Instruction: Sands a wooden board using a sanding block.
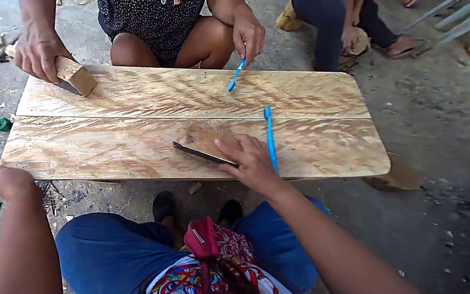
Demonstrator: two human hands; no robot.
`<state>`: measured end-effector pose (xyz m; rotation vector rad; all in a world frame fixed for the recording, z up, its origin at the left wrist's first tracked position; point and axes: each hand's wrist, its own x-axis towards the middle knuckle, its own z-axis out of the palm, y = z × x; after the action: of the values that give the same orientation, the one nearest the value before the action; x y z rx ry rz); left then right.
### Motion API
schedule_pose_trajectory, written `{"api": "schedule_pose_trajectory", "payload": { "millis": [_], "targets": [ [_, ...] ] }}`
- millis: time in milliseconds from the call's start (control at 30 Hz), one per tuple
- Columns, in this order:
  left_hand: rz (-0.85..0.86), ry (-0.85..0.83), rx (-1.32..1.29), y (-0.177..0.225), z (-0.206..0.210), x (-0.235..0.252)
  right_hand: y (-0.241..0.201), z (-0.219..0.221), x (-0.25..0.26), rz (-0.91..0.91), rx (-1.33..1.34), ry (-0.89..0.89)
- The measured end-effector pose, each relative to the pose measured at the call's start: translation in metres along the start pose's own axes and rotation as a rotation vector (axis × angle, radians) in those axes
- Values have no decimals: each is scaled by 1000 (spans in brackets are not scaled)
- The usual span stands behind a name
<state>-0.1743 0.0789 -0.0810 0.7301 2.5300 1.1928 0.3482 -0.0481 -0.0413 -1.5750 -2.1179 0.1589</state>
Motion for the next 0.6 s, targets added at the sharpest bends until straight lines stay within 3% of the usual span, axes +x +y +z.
{"api": "schedule_pose_trajectory", "payload": {
  "millis": [100, 167, 333, 500, 600],
  "targets": [
    [-9, -7, -21, 9, -2, -14, 38, -26, -45, 56, -35, 61],
    [-50, -34, 9, 30, -11, -36, 34, -20, -41, 60, -44, 102],
    [-47, -14, -23, 40, -13, -42, -44, 43, 62, -39, 7, 76],
    [-54, -22, 16, 42, -17, -44, -157, 103, 187, -65, 99, -271],
    [-63, -32, 60, 43, -18, -46, -167, 101, 203, -87, 110, -354]
  ]
}}
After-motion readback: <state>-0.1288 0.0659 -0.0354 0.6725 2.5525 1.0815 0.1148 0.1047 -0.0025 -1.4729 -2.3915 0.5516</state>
